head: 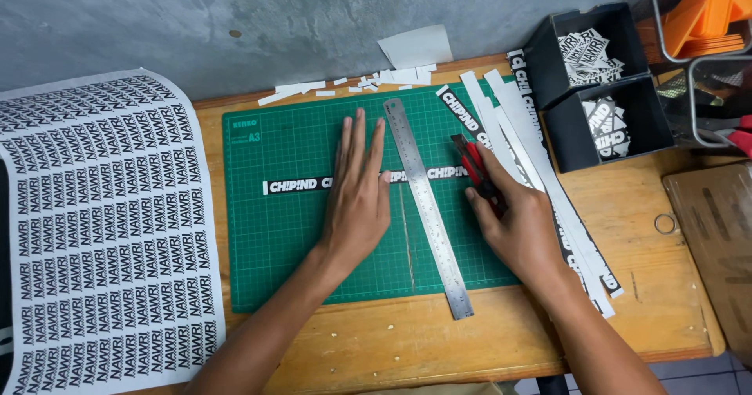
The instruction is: The person uses a metal ruler and a red utility knife to cut strips of printed stickers on a green cutting mat. They repeatedly align the ruler and slice through the material to separate individual sticker units, placing the cut pieces into a nearby container.
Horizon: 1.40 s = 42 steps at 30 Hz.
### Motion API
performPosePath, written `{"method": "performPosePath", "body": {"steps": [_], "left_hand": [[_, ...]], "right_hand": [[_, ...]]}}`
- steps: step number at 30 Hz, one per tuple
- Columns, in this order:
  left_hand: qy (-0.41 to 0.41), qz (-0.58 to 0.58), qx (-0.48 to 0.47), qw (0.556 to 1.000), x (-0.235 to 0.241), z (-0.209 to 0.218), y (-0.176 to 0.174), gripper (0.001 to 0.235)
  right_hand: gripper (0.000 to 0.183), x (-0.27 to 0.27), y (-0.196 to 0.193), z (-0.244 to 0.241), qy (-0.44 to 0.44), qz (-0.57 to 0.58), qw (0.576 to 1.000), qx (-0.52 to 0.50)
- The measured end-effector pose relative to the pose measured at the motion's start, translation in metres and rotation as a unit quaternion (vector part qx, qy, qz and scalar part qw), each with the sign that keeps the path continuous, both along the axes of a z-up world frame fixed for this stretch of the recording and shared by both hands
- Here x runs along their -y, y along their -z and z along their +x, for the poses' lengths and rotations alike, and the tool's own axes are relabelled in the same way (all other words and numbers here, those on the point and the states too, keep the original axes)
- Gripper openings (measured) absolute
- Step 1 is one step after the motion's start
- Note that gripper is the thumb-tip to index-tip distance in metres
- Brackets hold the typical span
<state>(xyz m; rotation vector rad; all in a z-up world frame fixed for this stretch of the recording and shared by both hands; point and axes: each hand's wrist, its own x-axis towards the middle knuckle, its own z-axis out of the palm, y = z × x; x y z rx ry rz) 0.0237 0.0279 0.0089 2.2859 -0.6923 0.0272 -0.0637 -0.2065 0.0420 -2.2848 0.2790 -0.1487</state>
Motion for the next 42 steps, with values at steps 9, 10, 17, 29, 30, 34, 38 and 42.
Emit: {"method": "performPosePath", "body": {"steps": [9,10,17,29,30,34,38,42], "left_hand": [[0.004,-0.069,-0.049,0.996,0.011,-0.002,0.015,0.08],[0.001,-0.07,-0.049,0.996,0.01,-0.005,0.013,0.08],[0.037,0.047,0.088,0.994,0.011,-0.032,0.004,0.066],[0.108,0.108,0.054,0.987,0.015,-0.024,0.004,0.097],[0.111,0.115,0.046,0.986,0.015,-0.023,0.003,0.098],[0.123,0.139,0.05,0.981,0.013,-0.021,-0.002,0.097],[0.133,0.121,0.054,0.982,0.013,-0.02,0.001,0.098],[0.135,0.126,0.055,0.981,0.012,-0.019,0.003,0.097]], "right_hand": [[0.059,0.001,0.015,-0.005,0.037,0.02,0.998,0.044],[0.059,-0.001,0.01,-0.004,0.033,0.019,0.998,0.044],[0.048,-0.009,0.009,-0.005,-0.003,-0.014,0.999,0.029],[0.046,-0.016,0.014,-0.008,-0.014,-0.011,0.999,-0.034],[0.046,-0.015,0.014,-0.008,-0.014,-0.009,0.999,-0.037],[0.045,-0.015,0.014,-0.008,-0.011,-0.001,0.999,-0.036],[0.044,-0.015,0.009,-0.008,0.002,0.037,0.999,-0.038],[0.045,-0.024,-0.026,0.002,0.037,0.132,0.99,0.045]]}}
